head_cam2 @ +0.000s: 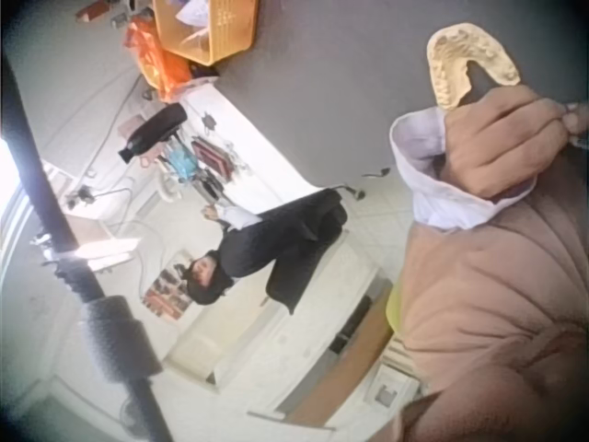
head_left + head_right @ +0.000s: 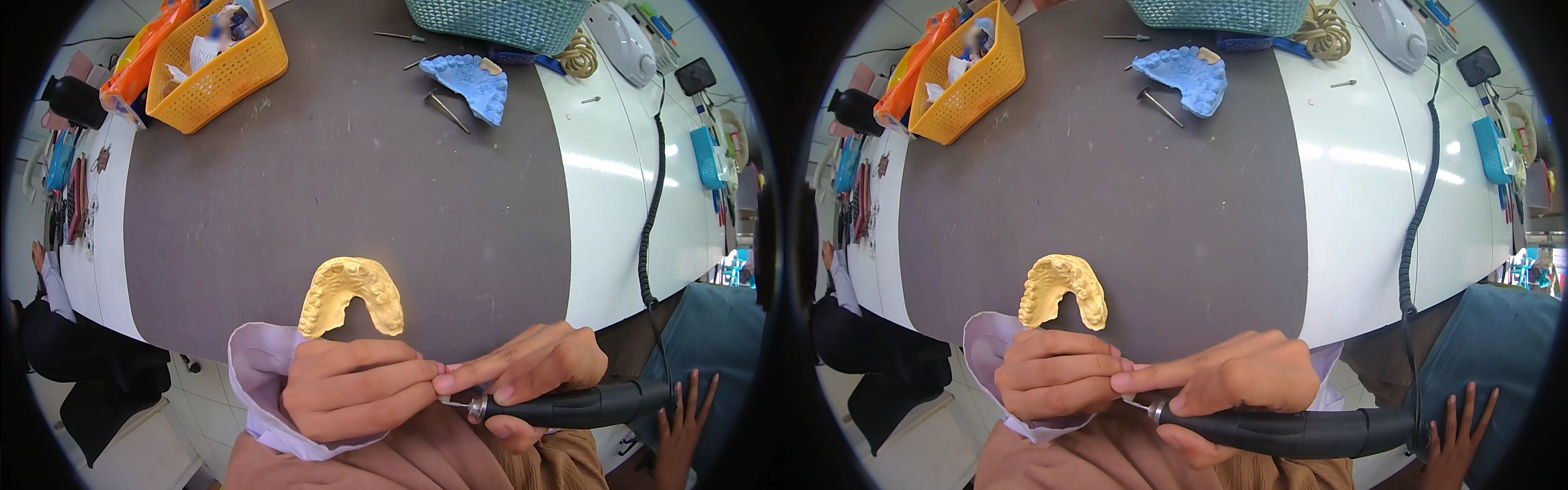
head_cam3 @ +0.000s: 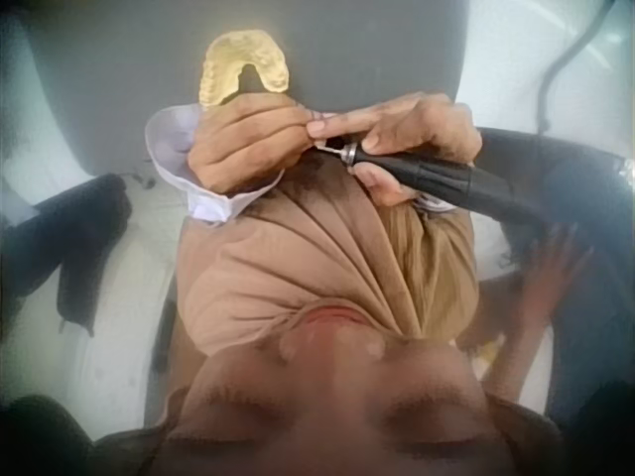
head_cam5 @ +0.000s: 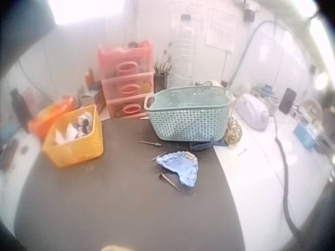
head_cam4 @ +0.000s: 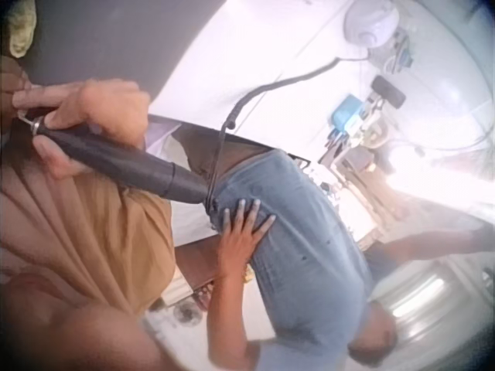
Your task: The person uses a rotary tool to grind and shape a small white object held in their left hand. They then pick up a yellow dental mold and use the rotary tool to work on its surface. The person alternates between grinding the small object and the mold, occasionally placing the tool on the table to inspect the items.
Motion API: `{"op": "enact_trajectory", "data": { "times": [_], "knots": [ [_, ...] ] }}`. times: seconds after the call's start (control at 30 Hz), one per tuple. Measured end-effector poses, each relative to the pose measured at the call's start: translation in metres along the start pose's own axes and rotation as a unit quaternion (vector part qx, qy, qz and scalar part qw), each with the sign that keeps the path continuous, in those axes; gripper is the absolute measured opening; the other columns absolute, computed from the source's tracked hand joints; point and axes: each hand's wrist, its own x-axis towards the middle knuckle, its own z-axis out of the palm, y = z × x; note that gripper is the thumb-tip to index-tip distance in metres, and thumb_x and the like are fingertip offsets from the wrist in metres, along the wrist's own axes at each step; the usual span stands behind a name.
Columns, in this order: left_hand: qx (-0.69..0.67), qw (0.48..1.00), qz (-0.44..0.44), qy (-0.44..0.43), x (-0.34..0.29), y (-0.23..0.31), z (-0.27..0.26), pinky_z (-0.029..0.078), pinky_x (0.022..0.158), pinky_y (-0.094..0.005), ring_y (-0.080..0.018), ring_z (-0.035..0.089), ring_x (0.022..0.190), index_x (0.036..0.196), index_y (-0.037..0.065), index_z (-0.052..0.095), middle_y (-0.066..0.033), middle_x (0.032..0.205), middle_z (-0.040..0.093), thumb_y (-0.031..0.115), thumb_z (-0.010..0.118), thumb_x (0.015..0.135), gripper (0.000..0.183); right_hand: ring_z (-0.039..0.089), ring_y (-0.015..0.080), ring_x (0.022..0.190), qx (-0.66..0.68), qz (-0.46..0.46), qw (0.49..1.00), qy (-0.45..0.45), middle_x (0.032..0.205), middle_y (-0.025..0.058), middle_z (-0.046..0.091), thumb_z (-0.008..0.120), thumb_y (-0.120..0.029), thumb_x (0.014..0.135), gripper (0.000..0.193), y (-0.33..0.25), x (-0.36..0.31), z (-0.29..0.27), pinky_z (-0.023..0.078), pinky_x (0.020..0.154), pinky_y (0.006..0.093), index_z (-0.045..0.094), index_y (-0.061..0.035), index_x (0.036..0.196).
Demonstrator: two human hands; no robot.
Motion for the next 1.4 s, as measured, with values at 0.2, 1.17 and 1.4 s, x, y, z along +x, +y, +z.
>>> {"op": "enact_trajectory", "data": {
  "times": [0.2,1.17,1.4],
  "knots": [
    [-0.003,1.0,0.0,-0.01,0.0022,-0.0001,-0.001,0.05,0.053,-0.0218,-0.0178,0.062,0.07,0.079,-0.002,0.067,-0.0094,0.081,0.066,-0.004,0.065,0.062,0.017,0.066,0.0373,0.082,0.0,0.002,1.0,0.012,0.072,0.0273,0.064,0.073,0.0,0.071,0.021,-0.0002,-0.0008,0.001,0.057,0.057,0.034,0.052,0.0025,0.069],
    [0.018,0.999,0.032,-0.025,0.0033,-0.0026,-0.0029,0.051,0.054,-0.0208,-0.0184,0.062,0.067,0.077,-0.003,0.065,-0.0107,0.079,0.066,-0.004,0.066,0.062,0.015,0.066,0.0371,0.084,-0.043,0.015,0.999,-0.016,0.06,0.0161,0.062,0.073,0.002,0.071,0.019,-0.0065,0.0015,-0.0023,0.057,0.059,0.0344,0.054,0.0027,0.07],
    [0.021,0.999,0.034,-0.024,0.0032,-0.0029,-0.0029,0.052,0.054,-0.0216,-0.0189,0.062,0.067,0.077,-0.004,0.065,-0.0111,0.078,0.065,-0.003,0.066,0.063,0.015,0.066,0.0364,0.084,-0.067,0.015,0.997,-0.021,0.059,0.0158,0.061,0.074,0.002,0.07,0.019,-0.0083,0.003,-0.0022,0.057,0.058,0.0332,0.054,0.0026,0.071]
  ]
}}
